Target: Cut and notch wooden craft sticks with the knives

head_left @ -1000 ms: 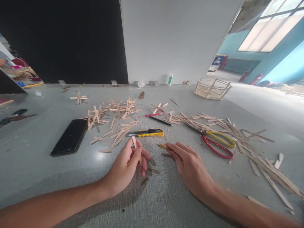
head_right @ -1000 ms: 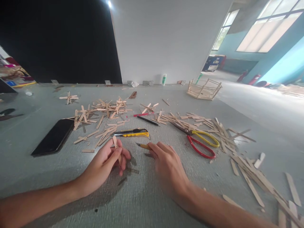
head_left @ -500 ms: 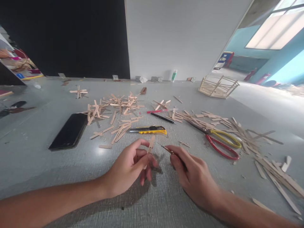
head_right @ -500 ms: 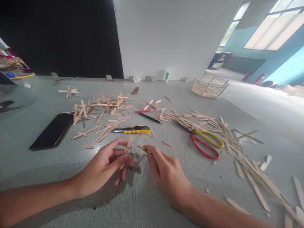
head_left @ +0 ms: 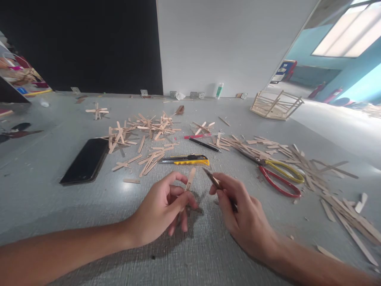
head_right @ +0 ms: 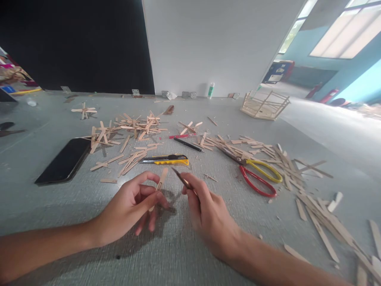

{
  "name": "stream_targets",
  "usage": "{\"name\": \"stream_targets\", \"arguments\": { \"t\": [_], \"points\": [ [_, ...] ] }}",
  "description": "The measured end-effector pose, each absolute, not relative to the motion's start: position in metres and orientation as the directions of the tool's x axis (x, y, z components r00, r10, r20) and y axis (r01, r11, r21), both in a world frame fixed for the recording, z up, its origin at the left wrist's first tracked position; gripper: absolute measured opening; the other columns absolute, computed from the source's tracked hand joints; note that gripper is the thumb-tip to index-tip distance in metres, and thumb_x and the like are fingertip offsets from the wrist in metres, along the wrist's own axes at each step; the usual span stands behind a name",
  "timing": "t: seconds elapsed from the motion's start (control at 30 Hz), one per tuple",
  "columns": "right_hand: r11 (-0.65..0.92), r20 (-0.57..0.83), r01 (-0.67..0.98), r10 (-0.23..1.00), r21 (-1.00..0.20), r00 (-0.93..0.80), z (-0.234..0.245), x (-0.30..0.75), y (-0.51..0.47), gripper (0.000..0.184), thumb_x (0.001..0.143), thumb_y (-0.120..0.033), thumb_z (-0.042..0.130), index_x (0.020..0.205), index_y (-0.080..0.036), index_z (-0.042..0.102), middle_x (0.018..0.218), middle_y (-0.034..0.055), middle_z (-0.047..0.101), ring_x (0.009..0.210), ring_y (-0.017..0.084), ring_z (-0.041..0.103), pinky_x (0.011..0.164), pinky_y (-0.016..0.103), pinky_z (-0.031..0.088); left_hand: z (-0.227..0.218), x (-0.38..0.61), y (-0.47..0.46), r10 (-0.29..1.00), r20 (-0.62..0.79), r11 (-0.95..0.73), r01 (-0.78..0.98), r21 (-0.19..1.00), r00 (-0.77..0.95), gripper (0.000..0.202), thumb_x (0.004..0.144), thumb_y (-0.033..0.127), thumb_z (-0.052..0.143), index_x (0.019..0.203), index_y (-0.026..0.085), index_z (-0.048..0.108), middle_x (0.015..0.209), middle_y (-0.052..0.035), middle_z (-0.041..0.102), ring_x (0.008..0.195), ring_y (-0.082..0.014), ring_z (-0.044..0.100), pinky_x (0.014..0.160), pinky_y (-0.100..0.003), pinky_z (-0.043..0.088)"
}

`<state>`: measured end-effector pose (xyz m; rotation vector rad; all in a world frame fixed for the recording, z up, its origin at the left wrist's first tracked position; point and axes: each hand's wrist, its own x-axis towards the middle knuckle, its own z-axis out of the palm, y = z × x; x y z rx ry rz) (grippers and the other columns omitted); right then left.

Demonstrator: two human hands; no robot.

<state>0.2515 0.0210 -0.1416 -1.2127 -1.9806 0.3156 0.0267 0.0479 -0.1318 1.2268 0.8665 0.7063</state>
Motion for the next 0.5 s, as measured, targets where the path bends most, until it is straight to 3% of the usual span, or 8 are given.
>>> {"name": "stream_targets", "arguments": {
  "t": [0.13, 0.23, 0.37, 0.43, 0.5],
  "points": [
    [0.623, 0.57, 0.521, 0.771, -0.583, -0.284, -0.1367, 0.2529, 0.0177, 0.029, 0.103, -0.007, 0.037, 0.118, -0.022, 0.058, 0.081, -0.0022, 0.066, 0.057, 0.006, 0.061, 0.057, 0.017, 0.051, -0.1317, 0.0238, 0.0474, 0.839, -0.174, 0.161, 0.071, 0.984, 0.515, 0.028, 0.104, 0.046, 0.058, 0.118, 0.022, 0.049, 0.082, -0.0006, 0.075, 0.034, -0.001, 0.047, 0.034, -0.01, 0.034],
    [0.642, 0.586, 0.532, 0.752, -0.552, -0.3, -0.1343, 0.2531, 0.0165, 0.035, 0.101, -0.006, 0.039, 0.125, -0.022, 0.058, 0.087, -0.0004, 0.071, 0.072, 0.009, 0.07, 0.066, 0.018, 0.055, -0.1338, 0.0241, 0.0473, 0.846, -0.148, 0.149, 0.039, 0.988, 0.513, 0.031, 0.104, 0.047, 0.059, 0.119, 0.022, 0.049, 0.084, -0.0001, 0.073, 0.039, -0.0023, 0.051, 0.038, -0.012, 0.038],
    [0.643, 0.629, 0.582, 0.729, -0.497, -0.269, -0.135, 0.2536, 0.018, 0.01, 0.098, -0.016, 0.063, 0.105, -0.023, 0.06, 0.08, -0.0031, 0.068, 0.061, 0.009, 0.063, 0.059, 0.019, 0.052, -0.1382, 0.0251, 0.0473, 0.85, -0.129, 0.14, 0.017, 0.99, 0.51, 0.03, 0.103, 0.044, 0.06, 0.123, 0.023, 0.051, 0.09, -0.0008, 0.072, 0.043, -0.0031, 0.054, 0.041, -0.014, 0.039],
    [0.69, 0.625, 0.529, 0.705, -0.494, -0.336, -0.1356, 0.2556, 0.0181, 0.005, 0.101, -0.019, 0.061, 0.106, -0.021, 0.06, 0.076, -0.003, 0.063, 0.057, 0.009, 0.057, 0.055, 0.02, 0.048, -0.1397, 0.0252, 0.0474, 0.843, -0.126, 0.133, 0.025, 0.991, 0.523, 0.029, 0.104, 0.044, 0.059, 0.123, 0.023, 0.053, 0.086, 0.0006, 0.071, 0.042, -0.0031, 0.053, 0.041, -0.014, 0.039],
    [0.743, 0.613, 0.456, 0.666, -0.49, -0.425, -0.1361, 0.2582, 0.0173, 0.014, 0.106, -0.019, 0.05, 0.116, -0.018, 0.06, 0.079, -0.0003, 0.062, 0.061, 0.01, 0.058, 0.056, 0.022, 0.047, -0.1402, 0.0251, 0.0475, 0.833, -0.126, 0.127, 0.036, 0.991, 0.538, 0.028, 0.104, 0.044, 0.059, 0.121, 0.022, 0.056, 0.083, 0.0017, 0.07, 0.042, -0.0034, 0.052, 0.041, -0.014, 0.039]
  ]
}}
